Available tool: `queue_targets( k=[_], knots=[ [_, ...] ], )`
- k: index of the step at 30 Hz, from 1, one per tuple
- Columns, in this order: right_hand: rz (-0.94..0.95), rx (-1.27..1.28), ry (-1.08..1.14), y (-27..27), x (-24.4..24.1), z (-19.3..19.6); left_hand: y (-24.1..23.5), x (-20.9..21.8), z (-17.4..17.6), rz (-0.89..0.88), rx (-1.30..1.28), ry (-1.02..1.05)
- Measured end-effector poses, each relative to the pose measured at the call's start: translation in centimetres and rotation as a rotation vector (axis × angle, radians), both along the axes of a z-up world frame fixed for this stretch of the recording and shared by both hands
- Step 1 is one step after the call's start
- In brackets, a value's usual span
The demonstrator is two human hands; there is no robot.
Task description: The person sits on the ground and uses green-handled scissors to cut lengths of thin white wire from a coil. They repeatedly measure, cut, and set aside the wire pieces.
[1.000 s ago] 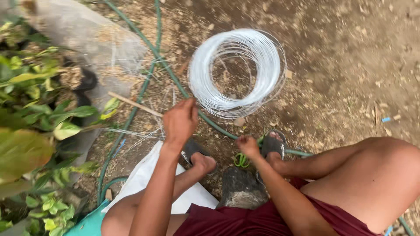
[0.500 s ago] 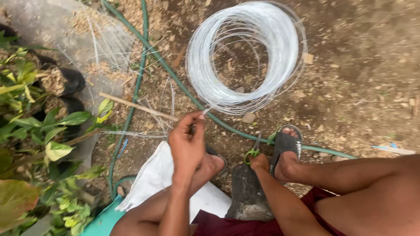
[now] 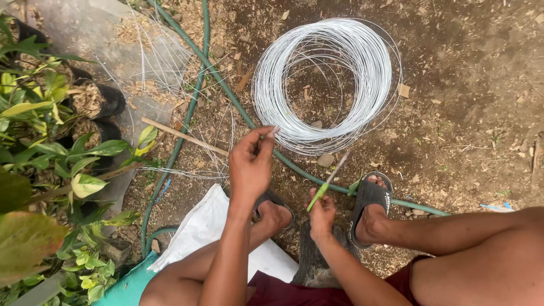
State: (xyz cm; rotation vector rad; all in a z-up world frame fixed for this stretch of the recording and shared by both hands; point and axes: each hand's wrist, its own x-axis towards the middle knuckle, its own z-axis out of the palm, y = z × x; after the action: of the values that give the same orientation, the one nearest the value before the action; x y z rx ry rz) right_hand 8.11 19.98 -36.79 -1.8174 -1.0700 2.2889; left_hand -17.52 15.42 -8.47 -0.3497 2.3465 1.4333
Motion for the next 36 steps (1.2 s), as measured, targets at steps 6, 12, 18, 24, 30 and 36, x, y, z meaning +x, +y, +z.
queue_targets(
  k=[6,12,18,24,30,36],
  knots=[
    [0.601,-0.149,0.752,5.1,-1.8,13.9,-0.7,0.8,3.8,-0.136,-0.007,0.133],
    [0.98,-0.035,0.882,12.3,-4.2,19.1,-0.9,4.6,8.0,-0.199,-0.036,0.222],
    [1.045,-0.054,0.914,13.4,-4.9,23.1,-1.3,7.1,8.5,-0.198,0.039,0.233],
    [1.081,0.028,0.869,13.1,-5.5,25.3,-1.1,8.9,9.2,-0.126,0.056,0.261],
    [1.116,0.142,0.852,13.8,-5.5,26.5,-1.2,9.7,9.3,-0.111,0.113,0.297],
    [1.071,0.152,0.854,14.1,-5.1,25.2,-0.8,9.8,9.5,-0.127,0.093,0.334]
  ],
)
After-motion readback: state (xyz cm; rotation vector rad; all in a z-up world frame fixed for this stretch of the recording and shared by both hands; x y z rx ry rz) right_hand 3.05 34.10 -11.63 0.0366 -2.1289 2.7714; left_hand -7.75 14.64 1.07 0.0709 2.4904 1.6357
